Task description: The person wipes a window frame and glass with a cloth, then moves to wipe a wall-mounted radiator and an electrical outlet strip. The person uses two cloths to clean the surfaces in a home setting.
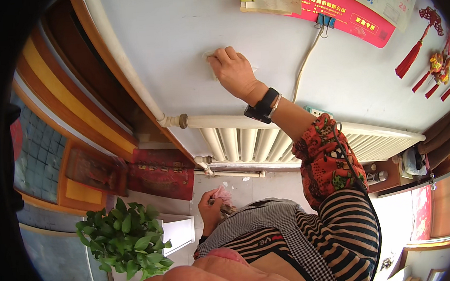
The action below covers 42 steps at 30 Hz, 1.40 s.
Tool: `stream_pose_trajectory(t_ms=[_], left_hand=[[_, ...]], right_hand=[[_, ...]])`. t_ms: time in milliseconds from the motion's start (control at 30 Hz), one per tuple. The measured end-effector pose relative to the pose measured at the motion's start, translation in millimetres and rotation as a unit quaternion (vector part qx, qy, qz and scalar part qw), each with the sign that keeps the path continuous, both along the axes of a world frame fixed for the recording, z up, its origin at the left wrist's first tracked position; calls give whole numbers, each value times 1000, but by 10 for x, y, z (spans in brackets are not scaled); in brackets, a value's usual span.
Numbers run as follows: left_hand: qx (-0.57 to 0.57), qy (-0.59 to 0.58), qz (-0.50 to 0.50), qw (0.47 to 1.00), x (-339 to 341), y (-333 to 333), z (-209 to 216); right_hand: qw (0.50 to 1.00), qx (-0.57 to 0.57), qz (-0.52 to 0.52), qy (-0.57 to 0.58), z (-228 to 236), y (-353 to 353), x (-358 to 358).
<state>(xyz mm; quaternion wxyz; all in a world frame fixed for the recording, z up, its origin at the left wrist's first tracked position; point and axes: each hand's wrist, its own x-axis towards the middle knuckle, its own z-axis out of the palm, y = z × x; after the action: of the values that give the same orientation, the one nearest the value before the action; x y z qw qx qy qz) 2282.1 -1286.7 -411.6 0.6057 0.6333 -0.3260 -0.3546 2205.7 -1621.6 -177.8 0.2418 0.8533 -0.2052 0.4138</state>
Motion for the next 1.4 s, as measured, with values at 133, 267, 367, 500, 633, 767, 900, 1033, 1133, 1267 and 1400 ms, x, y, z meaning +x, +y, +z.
stream_pose_trajectory(t_ms=[133, 267, 367, 500, 633, 767, 900, 1033, 1133, 1267, 1400], left_hand=[[-20, -44, 4, 999, 55, 22, -72], [35, -5, 29, 999, 98, 171, -156], [18, 10, 41, 999, 141, 219, -214], [16, 7, 29, 999, 197, 197, -264], [18, 22, 17, 999, 169, 154, -261], [30, 9, 2, 1000, 128, 99, -198], [21, -7, -2, 1000, 157, 80, -157], [29, 22, 22, 999, 197, 177, -202], [28, 46, 34, 998, 224, 224, -239], [14, -14, 17, 1000, 268, 188, -222], [24, -10, 24, 999, 277, 208, -215]], right_hand=[[997, 32, -55, -30, -43, -7, -267], [897, 388, 36, -211, -78, 19, -545], [550, 698, 273, -368, -114, 72, -606], [452, 737, 339, -371, -129, 161, -643], [758, 548, 212, -282, -83, 157, -488], [997, 48, 21, -52, -32, 29, -38], [997, 62, -45, -16, -51, 13, -56], [980, 113, -149, -72, -31, 77, -393], [992, 58, -65, -91, -2, 82, -285], [999, 36, -24, -28, 20, 17, 2], [993, 40, -59, -92, -184, 34, -372]])
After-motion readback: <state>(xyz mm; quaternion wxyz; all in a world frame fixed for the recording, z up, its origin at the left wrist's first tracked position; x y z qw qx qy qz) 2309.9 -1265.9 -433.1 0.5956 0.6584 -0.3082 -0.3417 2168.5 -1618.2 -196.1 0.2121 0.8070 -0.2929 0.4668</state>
